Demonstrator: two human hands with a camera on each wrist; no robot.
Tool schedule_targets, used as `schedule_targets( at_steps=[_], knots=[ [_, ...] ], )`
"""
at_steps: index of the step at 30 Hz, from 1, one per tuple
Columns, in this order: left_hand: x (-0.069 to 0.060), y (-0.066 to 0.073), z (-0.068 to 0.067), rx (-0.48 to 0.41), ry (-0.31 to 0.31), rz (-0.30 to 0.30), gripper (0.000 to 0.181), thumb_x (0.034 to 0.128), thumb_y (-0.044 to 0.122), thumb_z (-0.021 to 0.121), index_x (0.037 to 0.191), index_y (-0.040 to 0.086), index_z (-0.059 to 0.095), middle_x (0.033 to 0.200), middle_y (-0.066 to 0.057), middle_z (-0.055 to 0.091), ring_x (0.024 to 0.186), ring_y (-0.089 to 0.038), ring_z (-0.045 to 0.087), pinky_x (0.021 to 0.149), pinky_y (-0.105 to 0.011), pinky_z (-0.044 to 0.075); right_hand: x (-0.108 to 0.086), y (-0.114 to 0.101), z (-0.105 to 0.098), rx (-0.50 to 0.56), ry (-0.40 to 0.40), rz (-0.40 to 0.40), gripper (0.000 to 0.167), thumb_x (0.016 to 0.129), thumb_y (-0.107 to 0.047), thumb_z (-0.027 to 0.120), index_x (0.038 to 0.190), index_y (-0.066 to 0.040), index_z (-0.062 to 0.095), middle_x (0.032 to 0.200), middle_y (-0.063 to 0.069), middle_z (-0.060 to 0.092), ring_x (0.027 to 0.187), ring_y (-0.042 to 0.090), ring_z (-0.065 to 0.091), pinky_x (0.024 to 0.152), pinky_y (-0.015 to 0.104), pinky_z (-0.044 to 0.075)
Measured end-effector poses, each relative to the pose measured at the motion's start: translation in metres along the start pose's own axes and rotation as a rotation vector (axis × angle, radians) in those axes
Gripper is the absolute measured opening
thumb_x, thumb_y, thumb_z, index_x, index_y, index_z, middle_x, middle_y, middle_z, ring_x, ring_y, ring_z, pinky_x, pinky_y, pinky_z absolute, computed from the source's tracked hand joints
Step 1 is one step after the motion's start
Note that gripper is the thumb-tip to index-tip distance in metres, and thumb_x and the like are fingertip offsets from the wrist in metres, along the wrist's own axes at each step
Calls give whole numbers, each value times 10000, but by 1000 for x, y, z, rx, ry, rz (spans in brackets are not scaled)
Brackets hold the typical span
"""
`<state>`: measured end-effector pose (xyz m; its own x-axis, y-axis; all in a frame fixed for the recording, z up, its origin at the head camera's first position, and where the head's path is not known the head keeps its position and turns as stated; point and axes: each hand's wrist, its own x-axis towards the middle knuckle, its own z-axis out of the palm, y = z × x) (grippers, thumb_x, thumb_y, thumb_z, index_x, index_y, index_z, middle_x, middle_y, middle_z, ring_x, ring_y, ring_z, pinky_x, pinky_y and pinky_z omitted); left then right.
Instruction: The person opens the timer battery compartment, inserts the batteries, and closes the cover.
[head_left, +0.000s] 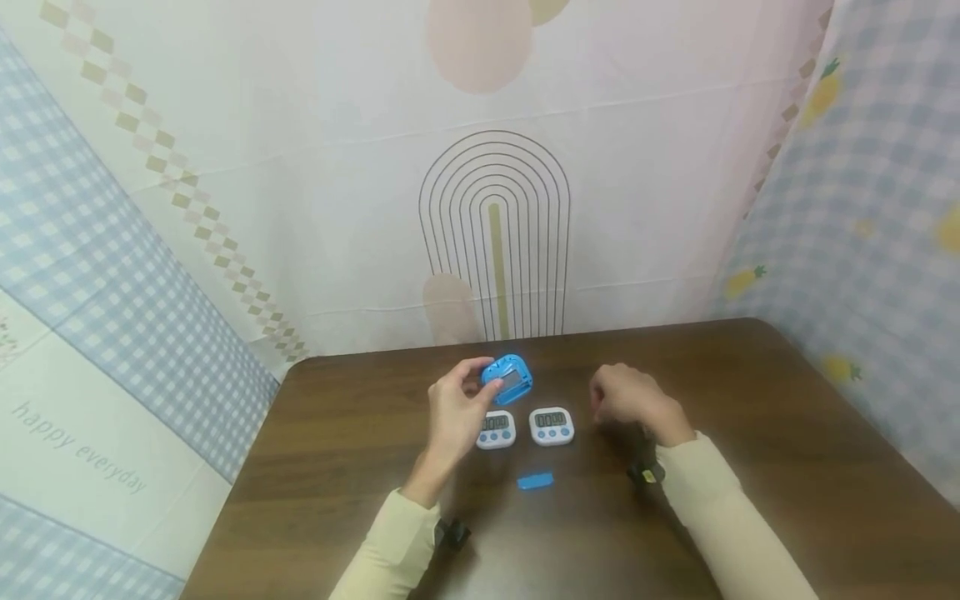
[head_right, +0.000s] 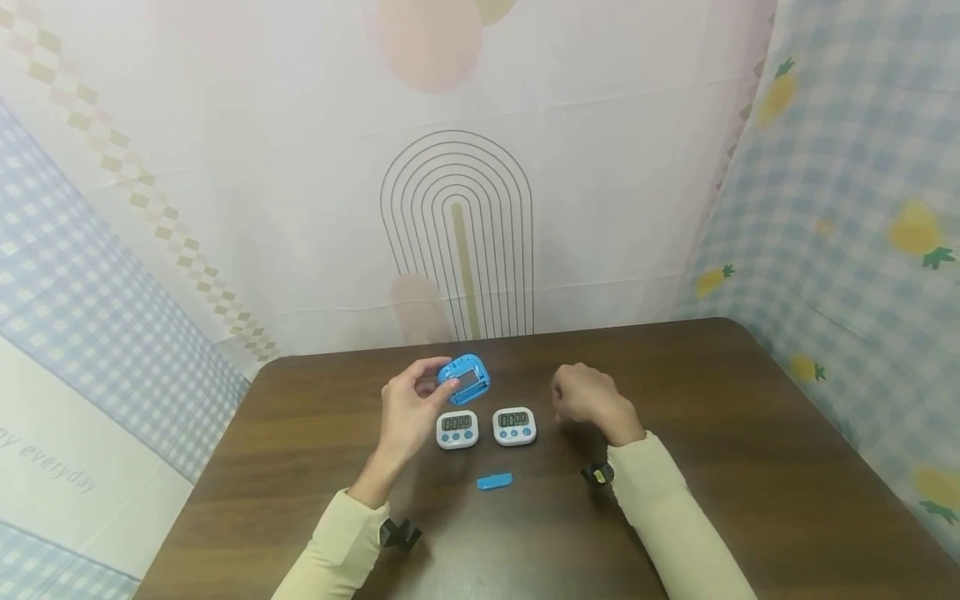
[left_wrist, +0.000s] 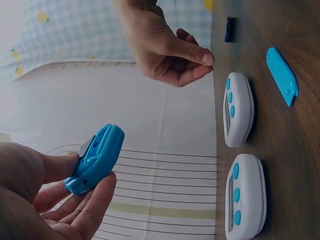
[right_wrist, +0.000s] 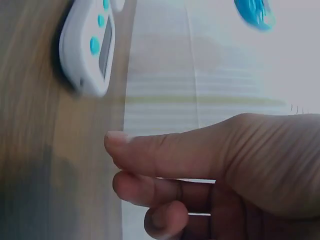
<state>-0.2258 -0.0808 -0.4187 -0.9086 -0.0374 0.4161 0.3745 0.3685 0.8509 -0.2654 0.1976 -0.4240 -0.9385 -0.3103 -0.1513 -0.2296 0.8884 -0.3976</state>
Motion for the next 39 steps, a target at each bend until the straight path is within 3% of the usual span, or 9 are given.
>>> schedule_targets(
  at_steps=[9, 18, 30, 39],
  knots=[
    [1, 0, -3, 0, -1, -1, 306, 909, 46, 828, 1206, 39, 758, 1136, -145, 794, 903, -265, 792, 788, -328, 658, -2, 43, -5, 117, 21, -11, 223, 797, -41, 853, 975, -74, 723, 917, 55, 693, 791, 227, 622, 681, 395, 565],
    [3, 1, -4, -13, 12, 12, 314, 912, 44, 825, 1215, 15, 748, 1144, -164, 787, 901, -295, 790, 787, -340, 660, -6, 76, 3, 122, 59, -139, 311, 757, -64, 891, 1005, -29, 707, 861, 55, 676, 738, 183, 580, 675, 352, 522],
    [1, 0, -5, -24, 6, 6, 306, 920, 39, 815, 1216, 6, 747, 1135, -187, 784, 908, -336, 783, 784, -356, 661, -20, 92, 5, 160, 15, -126, 312, 785, -117, 904, 997, -28, 692, 834, 33, 652, 727, 168, 561, 660, 337, 496],
    [2, 0, -6, -13, 18, 8, 307, 917, 45, 821, 1213, 11, 748, 1120, -165, 791, 889, -285, 789, 771, -336, 660, -21, 87, 6, 209, -16, -83, 281, 804, -83, 883, 961, -31, 656, 795, 38, 642, 623, 163, 574, 579, 336, 511]
  ],
)
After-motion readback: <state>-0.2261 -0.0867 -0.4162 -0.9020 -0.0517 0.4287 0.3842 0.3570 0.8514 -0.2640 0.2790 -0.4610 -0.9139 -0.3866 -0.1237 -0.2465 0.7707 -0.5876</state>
